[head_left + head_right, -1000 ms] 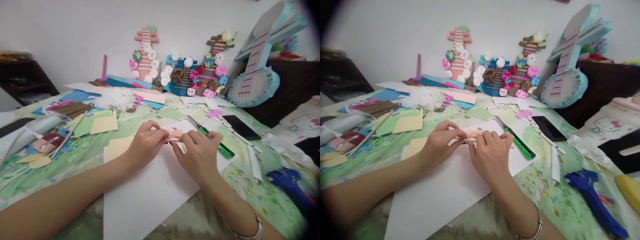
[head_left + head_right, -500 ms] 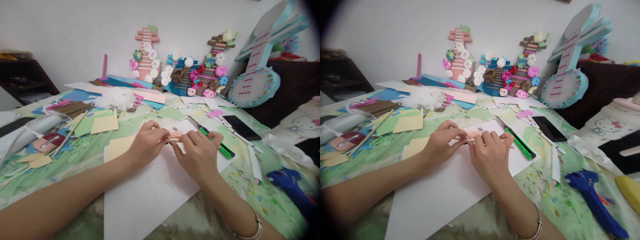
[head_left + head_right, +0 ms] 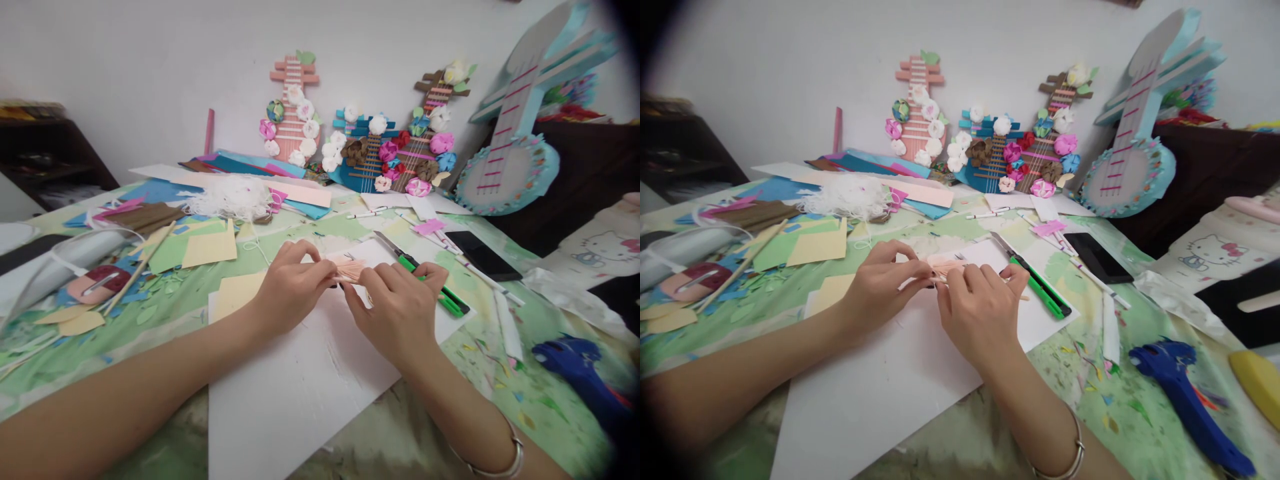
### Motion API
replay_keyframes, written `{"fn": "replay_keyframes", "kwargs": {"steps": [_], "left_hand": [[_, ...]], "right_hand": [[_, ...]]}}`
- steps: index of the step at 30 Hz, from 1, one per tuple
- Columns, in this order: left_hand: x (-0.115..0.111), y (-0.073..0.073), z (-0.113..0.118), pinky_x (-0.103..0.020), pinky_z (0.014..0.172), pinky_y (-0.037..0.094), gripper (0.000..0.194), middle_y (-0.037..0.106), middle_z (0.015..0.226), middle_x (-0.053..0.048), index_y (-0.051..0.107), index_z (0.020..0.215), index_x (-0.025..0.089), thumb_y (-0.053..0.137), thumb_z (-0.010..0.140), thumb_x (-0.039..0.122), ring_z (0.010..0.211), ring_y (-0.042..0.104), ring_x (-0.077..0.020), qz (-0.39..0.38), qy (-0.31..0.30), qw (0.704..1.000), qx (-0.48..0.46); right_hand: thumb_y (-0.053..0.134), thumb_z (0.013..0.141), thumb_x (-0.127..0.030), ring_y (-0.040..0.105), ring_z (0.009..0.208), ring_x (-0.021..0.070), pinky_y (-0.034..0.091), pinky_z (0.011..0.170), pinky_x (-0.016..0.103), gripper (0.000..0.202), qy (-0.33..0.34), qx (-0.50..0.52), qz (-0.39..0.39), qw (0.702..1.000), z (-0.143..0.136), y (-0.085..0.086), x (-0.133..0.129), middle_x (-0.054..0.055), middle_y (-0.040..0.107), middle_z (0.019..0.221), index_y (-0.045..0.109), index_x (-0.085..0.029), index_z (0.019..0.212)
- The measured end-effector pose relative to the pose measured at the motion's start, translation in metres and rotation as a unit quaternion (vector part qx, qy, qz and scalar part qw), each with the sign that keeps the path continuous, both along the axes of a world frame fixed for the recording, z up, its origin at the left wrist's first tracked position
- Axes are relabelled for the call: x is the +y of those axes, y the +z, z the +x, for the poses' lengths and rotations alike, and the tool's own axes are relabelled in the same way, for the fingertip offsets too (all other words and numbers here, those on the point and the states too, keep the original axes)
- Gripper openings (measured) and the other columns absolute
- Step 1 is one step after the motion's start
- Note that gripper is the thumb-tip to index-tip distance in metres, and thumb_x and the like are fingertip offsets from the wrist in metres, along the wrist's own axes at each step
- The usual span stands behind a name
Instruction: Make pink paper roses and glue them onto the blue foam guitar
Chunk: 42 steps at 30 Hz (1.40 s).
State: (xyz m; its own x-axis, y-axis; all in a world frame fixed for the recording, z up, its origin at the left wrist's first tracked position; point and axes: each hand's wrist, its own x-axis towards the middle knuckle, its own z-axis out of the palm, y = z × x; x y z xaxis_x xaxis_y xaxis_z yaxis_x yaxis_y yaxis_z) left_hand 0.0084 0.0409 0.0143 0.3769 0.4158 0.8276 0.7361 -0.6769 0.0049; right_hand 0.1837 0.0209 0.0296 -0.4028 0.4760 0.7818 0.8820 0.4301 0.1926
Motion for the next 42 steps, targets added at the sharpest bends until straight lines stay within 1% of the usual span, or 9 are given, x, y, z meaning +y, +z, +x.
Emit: {"fn": "replay_keyframes", "kwargs": {"steps": [4,7,11,20,23,25,29,37,42], "left_hand": [[-0.001,0.000,-0.001,-0.034,0.072,0.040,0.015,0.059,0.057,-0.001,0.064,0.075,0.021,0.053,0.085,0.017,0.080,0.056,-0.0185,0.014,-0.004,1.000,0.010],[-0.001,-0.002,-0.001,-0.034,0.074,0.041,0.014,0.062,0.060,-0.001,0.065,0.078,0.022,0.054,0.085,0.020,0.083,0.056,-0.0189,0.012,-0.010,1.000,0.006],[0.002,-0.003,-0.002,-0.032,0.073,0.042,0.010,0.065,0.066,-0.002,0.065,0.079,0.021,0.056,0.084,0.023,0.079,0.057,-0.0174,-0.018,-0.024,0.999,-0.022],[0.001,0.003,-0.001,-0.029,0.075,0.044,0.007,0.065,0.072,-0.002,0.061,0.084,0.018,0.055,0.084,0.017,0.077,0.056,-0.0147,-0.084,-0.081,0.992,-0.054],[0.000,0.003,0.000,-0.028,0.074,0.045,0.006,0.065,0.072,-0.001,0.061,0.085,0.019,0.056,0.084,0.018,0.077,0.055,-0.0145,-0.103,-0.085,0.989,-0.067],[-0.001,0.002,0.000,-0.028,0.074,0.045,0.005,0.064,0.072,-0.001,0.061,0.085,0.019,0.056,0.084,0.019,0.077,0.054,-0.0145,-0.114,-0.086,0.987,-0.072],[-0.001,0.001,0.001,-0.028,0.072,0.046,0.005,0.063,0.073,-0.002,0.060,0.085,0.017,0.056,0.084,0.021,0.079,0.053,-0.0148,-0.130,-0.081,0.985,-0.078],[-0.002,0.004,0.001,-0.027,0.070,0.045,0.003,0.064,0.072,-0.002,0.060,0.083,0.017,0.060,0.081,0.020,0.078,0.055,-0.0147,-0.144,-0.088,0.983,-0.073],[-0.002,0.010,-0.002,-0.027,0.069,0.044,0.012,0.066,0.072,-0.002,0.060,0.081,0.017,0.066,0.075,0.026,0.071,0.057,-0.0140,-0.195,-0.142,0.969,-0.061]], "right_hand": [[0.050,0.084,-0.028,0.035,0.056,0.0102,0.018,0.067,0.035,0.030,0.005,0.007,0.001,1.000,0.000,0.001,0.000,-0.003,0.043,0.052,0.049,-0.017,0.057],[0.050,0.083,-0.028,0.034,0.055,0.0099,0.018,0.067,0.034,0.029,0.007,0.013,0.007,1.000,0.000,0.002,0.001,-0.003,0.043,0.051,0.048,-0.017,0.056],[0.050,0.083,-0.028,0.034,0.055,0.0097,0.018,0.069,0.035,0.027,0.008,0.020,0.007,1.000,0.001,0.001,0.001,-0.003,0.045,0.052,0.050,-0.017,0.058],[0.049,0.085,-0.028,0.042,0.058,0.0111,0.020,0.074,0.036,0.023,0.023,0.022,-0.012,0.999,0.003,0.001,0.002,-0.002,0.051,0.056,0.056,-0.018,0.066],[0.048,0.086,-0.023,0.044,0.059,0.0107,0.020,0.075,0.036,0.017,0.034,0.019,-0.040,0.998,0.001,0.001,0.001,-0.002,0.055,0.061,0.059,-0.019,0.073],[0.047,0.086,-0.017,0.046,0.060,0.0095,0.021,0.076,0.035,0.015,0.047,0.011,-0.060,0.997,0.000,0.001,0.001,-0.001,0.060,0.072,0.060,-0.020,0.080],[0.047,0.085,-0.009,0.047,0.060,0.0066,0.021,0.077,0.034,0.020,0.074,0.006,-0.079,0.994,-0.001,-0.002,0.001,0.001,0.062,0.090,0.063,-0.022,0.086],[0.048,0.085,-0.015,0.045,0.060,0.0074,0.021,0.074,0.035,0.021,0.100,0.028,-0.152,0.983,0.004,-0.001,0.002,0.002,0.055,0.088,0.066,-0.023,0.089],[0.050,0.082,-0.015,0.047,0.065,0.0101,0.022,0.072,0.034,0.019,0.135,0.087,-0.204,0.966,0.009,0.000,0.006,0.002,0.051,0.086,0.067,-0.022,0.085]]}}
